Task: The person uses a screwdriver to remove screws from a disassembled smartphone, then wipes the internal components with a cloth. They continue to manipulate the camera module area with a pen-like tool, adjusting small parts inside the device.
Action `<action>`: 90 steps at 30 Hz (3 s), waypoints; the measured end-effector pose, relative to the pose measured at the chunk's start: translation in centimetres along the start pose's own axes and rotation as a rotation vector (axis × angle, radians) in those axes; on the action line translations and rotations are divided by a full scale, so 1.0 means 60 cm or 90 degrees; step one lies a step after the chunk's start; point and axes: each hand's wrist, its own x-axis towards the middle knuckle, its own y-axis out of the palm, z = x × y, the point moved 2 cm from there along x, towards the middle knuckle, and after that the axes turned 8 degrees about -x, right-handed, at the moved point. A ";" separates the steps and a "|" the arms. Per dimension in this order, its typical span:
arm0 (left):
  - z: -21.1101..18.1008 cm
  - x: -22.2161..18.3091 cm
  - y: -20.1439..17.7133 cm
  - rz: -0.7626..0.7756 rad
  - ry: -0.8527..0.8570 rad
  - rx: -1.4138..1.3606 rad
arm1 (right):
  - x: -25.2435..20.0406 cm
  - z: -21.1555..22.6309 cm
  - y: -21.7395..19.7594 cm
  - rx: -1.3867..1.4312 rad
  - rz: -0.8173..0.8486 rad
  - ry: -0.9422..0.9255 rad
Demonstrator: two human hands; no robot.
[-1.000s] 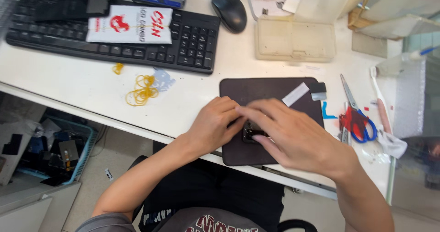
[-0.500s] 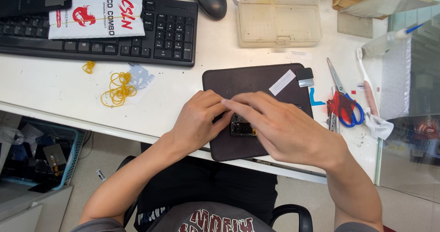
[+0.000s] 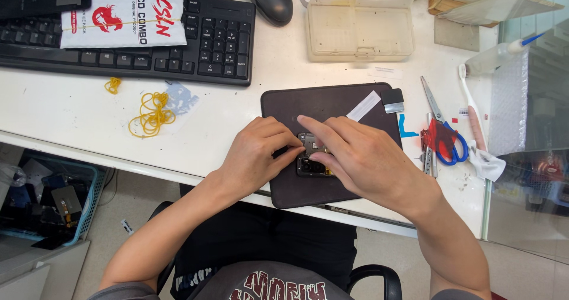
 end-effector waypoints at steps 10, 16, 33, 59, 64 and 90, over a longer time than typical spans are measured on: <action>-0.002 0.001 0.001 0.001 -0.002 -0.016 | -0.012 -0.021 0.014 0.097 -0.016 -0.009; 0.001 0.000 0.000 0.003 -0.012 -0.030 | -0.033 -0.048 0.002 0.286 -0.105 0.050; -0.001 0.002 0.001 0.033 0.001 -0.010 | -0.017 -0.060 0.031 0.292 -0.066 0.092; -0.039 0.114 0.004 0.505 0.301 0.187 | -0.043 -0.079 -0.008 0.311 -0.172 0.104; -0.036 0.132 0.015 0.581 0.271 0.146 | -0.044 -0.083 -0.012 0.306 -0.180 0.123; -0.036 0.147 0.023 0.688 0.095 -0.012 | -0.080 -0.127 -0.047 0.347 -0.326 0.144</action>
